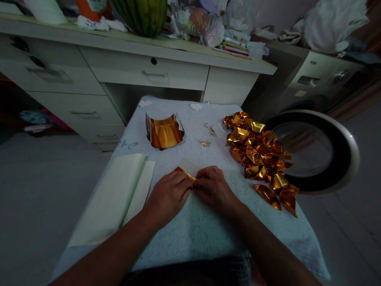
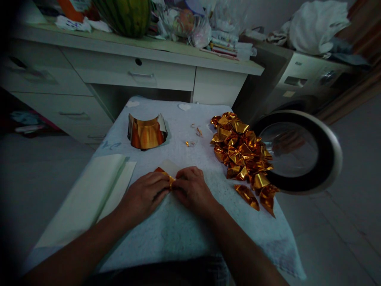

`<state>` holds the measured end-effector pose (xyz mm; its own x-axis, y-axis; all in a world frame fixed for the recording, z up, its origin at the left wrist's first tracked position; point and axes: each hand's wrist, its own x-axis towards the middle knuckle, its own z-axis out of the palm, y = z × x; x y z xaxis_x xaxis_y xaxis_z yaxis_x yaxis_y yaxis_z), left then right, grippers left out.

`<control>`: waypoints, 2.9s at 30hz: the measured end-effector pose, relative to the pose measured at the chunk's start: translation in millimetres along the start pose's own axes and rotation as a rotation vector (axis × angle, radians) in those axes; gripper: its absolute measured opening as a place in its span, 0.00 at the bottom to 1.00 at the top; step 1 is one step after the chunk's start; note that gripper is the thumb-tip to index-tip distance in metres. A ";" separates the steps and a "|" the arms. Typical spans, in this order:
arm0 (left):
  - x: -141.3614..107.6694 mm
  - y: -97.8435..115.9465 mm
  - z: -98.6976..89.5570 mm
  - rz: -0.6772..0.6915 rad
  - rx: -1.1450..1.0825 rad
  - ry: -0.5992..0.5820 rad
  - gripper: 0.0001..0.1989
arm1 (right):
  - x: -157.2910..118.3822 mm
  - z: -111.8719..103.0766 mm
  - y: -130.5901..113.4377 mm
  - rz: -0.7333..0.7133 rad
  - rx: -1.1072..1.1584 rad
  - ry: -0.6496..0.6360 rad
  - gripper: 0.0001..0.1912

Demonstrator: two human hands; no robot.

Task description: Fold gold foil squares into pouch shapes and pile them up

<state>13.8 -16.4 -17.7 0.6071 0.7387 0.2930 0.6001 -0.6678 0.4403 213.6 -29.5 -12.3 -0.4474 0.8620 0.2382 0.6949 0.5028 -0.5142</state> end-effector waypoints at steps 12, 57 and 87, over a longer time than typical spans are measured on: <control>1.8 3.0 -2.7 -0.142 -0.097 -0.021 0.05 | 1.5 0.7 2.9 0.092 0.042 0.024 0.05; 8.7 11.5 0.0 -0.367 0.025 -0.001 0.07 | 9.3 9.3 -10.2 0.366 -0.097 0.042 0.03; 10.6 -2.7 -6.2 -0.330 -0.061 -0.109 0.17 | 9.1 11.5 -8.9 0.370 -0.127 0.035 0.23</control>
<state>15.4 -6.2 -10.5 0.4399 0.8974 0.0353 0.7431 -0.3858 0.5469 196.9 -26.9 -15.1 -0.1359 0.9870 0.0853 0.8709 0.1600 -0.4647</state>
